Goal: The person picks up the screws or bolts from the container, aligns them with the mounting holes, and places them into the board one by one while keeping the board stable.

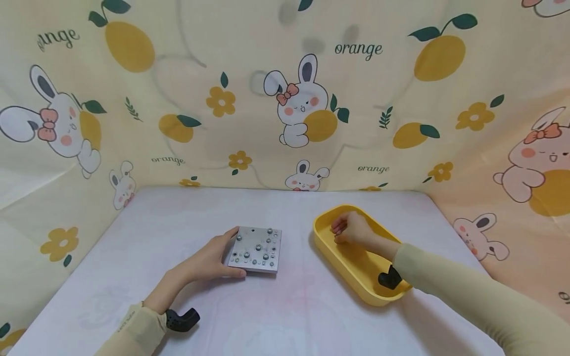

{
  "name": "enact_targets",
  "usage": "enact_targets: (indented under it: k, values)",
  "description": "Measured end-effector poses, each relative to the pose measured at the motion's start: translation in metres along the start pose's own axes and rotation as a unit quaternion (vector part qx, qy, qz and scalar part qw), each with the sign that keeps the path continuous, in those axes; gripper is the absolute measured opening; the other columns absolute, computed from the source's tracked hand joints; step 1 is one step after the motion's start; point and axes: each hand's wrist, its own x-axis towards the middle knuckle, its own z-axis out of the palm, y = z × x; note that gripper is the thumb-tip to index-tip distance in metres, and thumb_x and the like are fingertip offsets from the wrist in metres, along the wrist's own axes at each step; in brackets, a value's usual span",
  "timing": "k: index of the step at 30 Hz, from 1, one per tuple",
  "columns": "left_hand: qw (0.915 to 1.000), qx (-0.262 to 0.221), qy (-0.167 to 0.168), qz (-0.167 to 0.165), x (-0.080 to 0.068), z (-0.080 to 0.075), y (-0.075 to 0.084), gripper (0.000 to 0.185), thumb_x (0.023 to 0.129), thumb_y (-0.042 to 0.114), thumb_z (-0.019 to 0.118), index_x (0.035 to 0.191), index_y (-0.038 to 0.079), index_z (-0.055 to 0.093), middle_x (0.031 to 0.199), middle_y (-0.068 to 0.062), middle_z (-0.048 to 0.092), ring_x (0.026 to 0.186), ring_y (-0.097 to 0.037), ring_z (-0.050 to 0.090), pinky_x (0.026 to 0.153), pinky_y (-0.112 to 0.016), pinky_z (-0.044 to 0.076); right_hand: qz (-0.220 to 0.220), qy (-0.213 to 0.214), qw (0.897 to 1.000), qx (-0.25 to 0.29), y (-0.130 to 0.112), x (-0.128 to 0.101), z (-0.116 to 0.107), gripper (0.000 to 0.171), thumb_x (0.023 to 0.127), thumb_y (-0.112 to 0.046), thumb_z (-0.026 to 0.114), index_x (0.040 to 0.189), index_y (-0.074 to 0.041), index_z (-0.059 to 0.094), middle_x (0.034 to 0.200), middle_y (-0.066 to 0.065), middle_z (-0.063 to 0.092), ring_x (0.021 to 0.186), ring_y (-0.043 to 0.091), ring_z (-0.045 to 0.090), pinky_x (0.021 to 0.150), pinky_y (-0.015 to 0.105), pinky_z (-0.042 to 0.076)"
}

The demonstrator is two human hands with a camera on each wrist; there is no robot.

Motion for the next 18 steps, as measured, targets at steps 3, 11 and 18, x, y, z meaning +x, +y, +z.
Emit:
enact_targets:
  k: [3, 11, 18]
  values:
    - [1.0000, 0.001, 0.000, -0.001, 0.0009, 0.0007, -0.0004, 0.123, 0.067, 0.057, 0.085, 0.157, 0.007, 0.019, 0.155, -0.016, 0.033, 0.140, -0.035, 0.029, 0.113, -0.049, 0.027, -0.013, -0.005, 0.999, -0.032, -0.0018, 0.0008, -0.0002, 0.023, 0.074, 0.008, 0.081, 0.093, 0.009, 0.067, 0.085, 0.015, 0.069, 0.076, 0.024, 0.065, 0.065, 0.024, 0.055]
    - [1.0000, 0.000, 0.001, 0.004, 0.0013, 0.0003, -0.0004, 0.122, 0.068, 0.055, 0.086, 0.157, 0.005, 0.019, 0.154, -0.017, 0.033, 0.140, -0.035, 0.030, 0.113, -0.049, 0.026, -0.040, -0.050, 0.996, -0.056, -0.0030, 0.0036, -0.0023, 0.021, 0.074, 0.006, 0.082, 0.089, 0.005, 0.067, 0.081, 0.011, 0.067, 0.075, 0.021, 0.064, 0.066, 0.025, 0.056]
    - [1.0000, 0.005, 0.000, -0.003, 0.0007, 0.0012, -0.0019, 0.123, 0.068, 0.057, 0.085, 0.157, 0.007, 0.018, 0.155, -0.016, 0.031, 0.140, -0.034, 0.029, 0.113, -0.049, 0.027, -0.042, -0.105, 0.994, -0.012, 0.0031, 0.0055, -0.0088, 0.016, 0.080, 0.007, 0.077, 0.092, 0.007, 0.066, 0.082, 0.011, 0.068, 0.076, 0.022, 0.064, 0.066, 0.026, 0.056]
